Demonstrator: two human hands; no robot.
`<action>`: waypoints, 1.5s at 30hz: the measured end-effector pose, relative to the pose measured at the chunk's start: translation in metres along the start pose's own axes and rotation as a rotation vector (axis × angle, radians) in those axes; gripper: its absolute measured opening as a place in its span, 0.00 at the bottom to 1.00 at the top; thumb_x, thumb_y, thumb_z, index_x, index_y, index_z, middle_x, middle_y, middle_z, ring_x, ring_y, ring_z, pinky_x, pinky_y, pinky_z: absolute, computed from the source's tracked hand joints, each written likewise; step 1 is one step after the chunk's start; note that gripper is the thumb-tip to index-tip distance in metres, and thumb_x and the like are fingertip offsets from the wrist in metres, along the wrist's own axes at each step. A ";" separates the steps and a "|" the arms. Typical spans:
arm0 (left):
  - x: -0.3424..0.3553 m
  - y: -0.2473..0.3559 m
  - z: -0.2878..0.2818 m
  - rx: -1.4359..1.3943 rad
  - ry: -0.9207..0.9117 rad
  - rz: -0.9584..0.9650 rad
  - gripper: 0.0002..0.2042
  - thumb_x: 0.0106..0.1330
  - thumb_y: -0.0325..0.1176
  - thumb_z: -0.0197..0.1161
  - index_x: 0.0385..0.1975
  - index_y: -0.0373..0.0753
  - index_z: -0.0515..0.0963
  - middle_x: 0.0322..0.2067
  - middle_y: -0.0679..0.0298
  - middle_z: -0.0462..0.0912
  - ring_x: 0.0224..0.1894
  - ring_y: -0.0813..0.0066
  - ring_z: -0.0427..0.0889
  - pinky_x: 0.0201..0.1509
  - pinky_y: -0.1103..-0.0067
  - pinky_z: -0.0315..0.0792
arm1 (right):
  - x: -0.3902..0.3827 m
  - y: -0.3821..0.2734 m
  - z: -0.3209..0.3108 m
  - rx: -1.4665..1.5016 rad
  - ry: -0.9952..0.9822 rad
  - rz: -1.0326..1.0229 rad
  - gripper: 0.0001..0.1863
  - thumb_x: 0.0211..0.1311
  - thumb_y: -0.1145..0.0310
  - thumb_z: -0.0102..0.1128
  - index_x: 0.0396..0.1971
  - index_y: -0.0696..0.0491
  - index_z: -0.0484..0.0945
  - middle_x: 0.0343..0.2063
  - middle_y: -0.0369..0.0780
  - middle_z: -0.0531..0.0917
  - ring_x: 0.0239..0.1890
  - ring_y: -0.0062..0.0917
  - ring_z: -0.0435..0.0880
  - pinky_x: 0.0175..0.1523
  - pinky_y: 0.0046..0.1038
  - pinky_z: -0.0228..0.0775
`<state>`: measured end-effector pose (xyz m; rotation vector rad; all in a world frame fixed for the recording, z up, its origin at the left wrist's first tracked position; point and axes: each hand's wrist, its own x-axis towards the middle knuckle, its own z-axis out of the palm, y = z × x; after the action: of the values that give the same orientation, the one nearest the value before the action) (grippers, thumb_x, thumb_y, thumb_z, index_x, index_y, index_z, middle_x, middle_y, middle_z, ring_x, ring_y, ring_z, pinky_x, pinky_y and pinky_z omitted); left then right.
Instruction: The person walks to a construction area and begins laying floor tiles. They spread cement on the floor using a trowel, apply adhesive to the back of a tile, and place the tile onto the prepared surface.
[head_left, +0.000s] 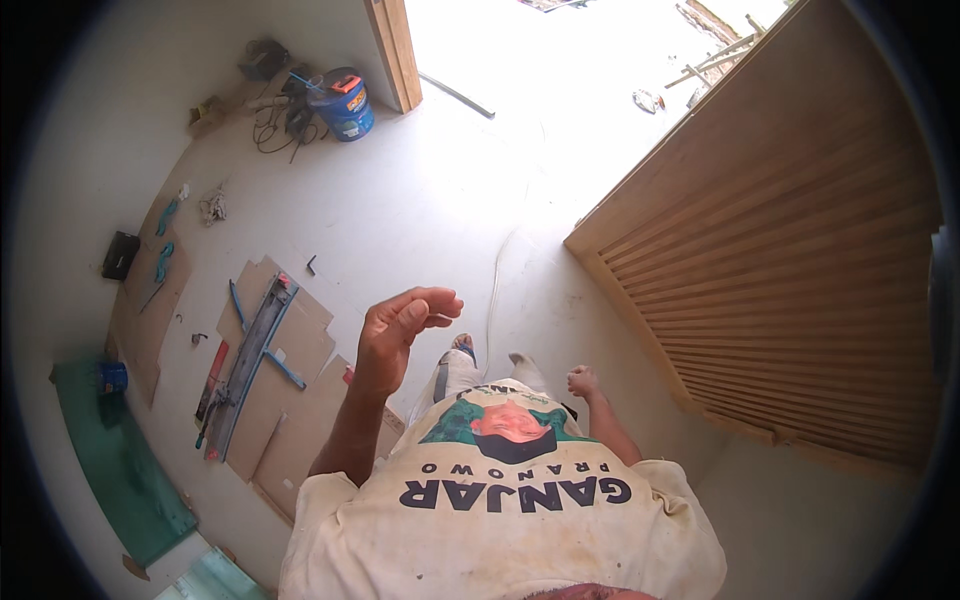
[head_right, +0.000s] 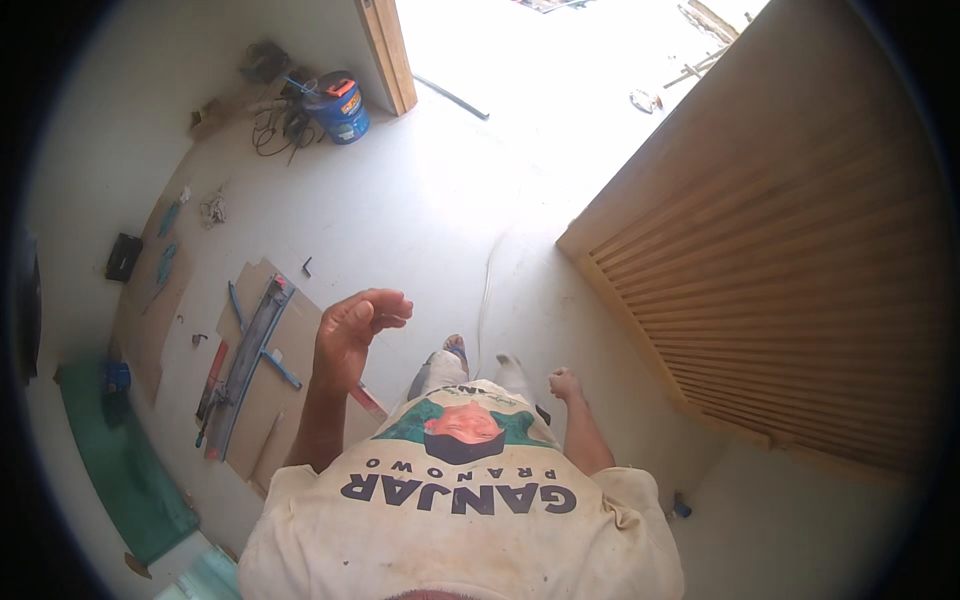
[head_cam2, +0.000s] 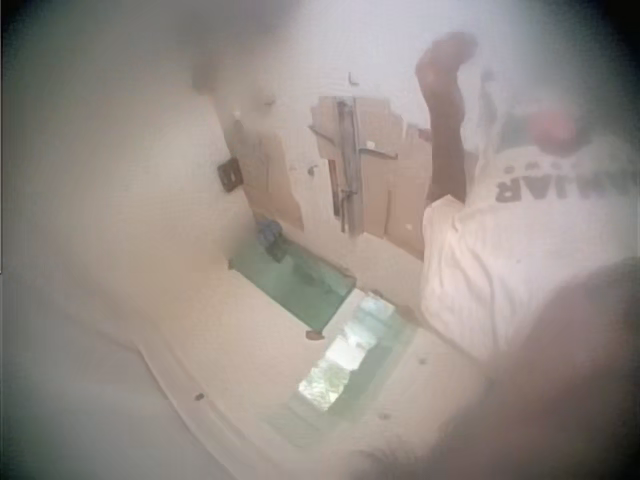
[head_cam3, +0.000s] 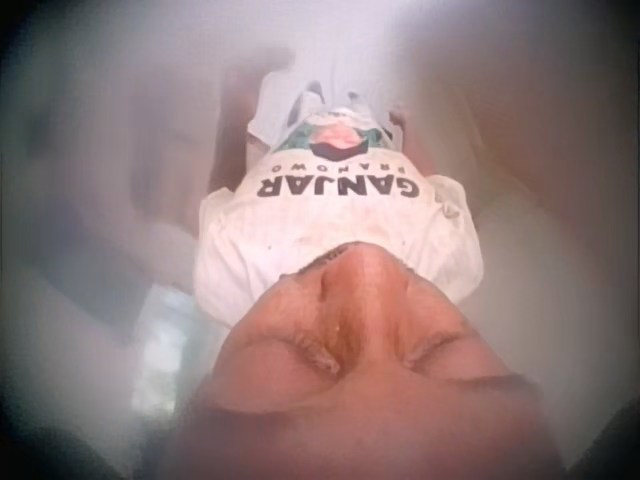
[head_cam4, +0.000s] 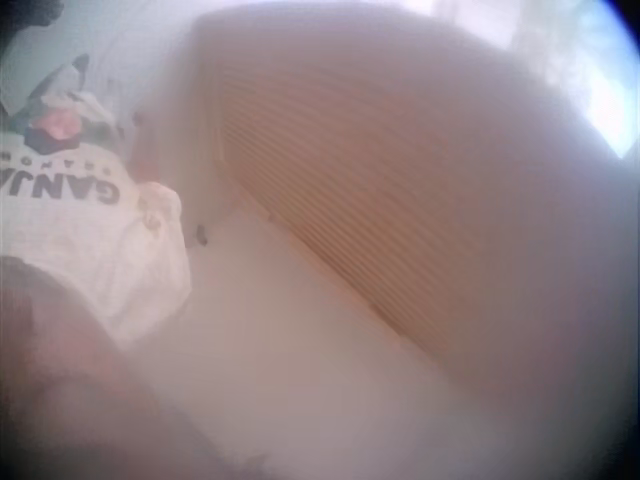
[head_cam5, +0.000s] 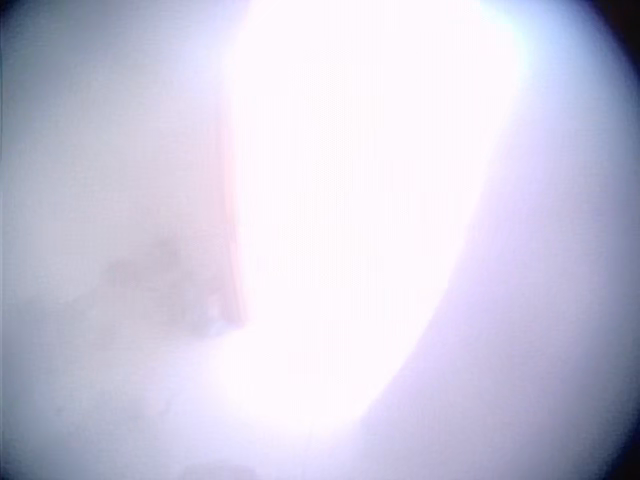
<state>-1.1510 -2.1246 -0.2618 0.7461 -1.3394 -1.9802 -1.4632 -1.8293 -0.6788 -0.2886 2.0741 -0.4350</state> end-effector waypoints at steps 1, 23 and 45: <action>0.027 0.003 -0.005 0.015 -0.006 -0.023 0.20 0.72 0.43 0.54 0.48 0.31 0.81 0.41 0.54 0.86 0.46 0.68 0.83 0.55 0.71 0.73 | 0.004 -0.015 -0.007 0.068 0.027 0.001 0.14 0.56 0.70 0.56 0.40 0.58 0.82 0.24 0.42 0.85 0.23 0.26 0.85 0.29 0.27 0.79; 0.489 -0.255 -0.192 0.545 0.382 -0.897 0.13 0.65 0.41 0.61 0.37 0.36 0.80 0.28 0.65 0.82 0.26 0.79 0.79 0.28 0.79 0.73 | 0.323 -0.415 -0.197 -0.200 0.144 -0.341 0.15 0.57 0.65 0.59 0.40 0.58 0.84 0.26 0.45 0.86 0.27 0.27 0.86 0.39 0.30 0.79; 1.141 -0.165 -0.192 0.804 -0.094 -0.557 0.13 0.65 0.42 0.61 0.35 0.36 0.81 0.26 0.70 0.78 0.26 0.82 0.74 0.27 0.82 0.66 | 0.451 -0.572 -0.256 0.229 0.310 0.106 0.15 0.53 0.65 0.55 0.35 0.56 0.85 0.23 0.42 0.86 0.26 0.28 0.85 0.37 0.30 0.78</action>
<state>-1.7730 -3.0541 -0.6002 1.5405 -2.2048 -1.8338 -1.8957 -2.4680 -0.6685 0.0284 2.2999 -0.6809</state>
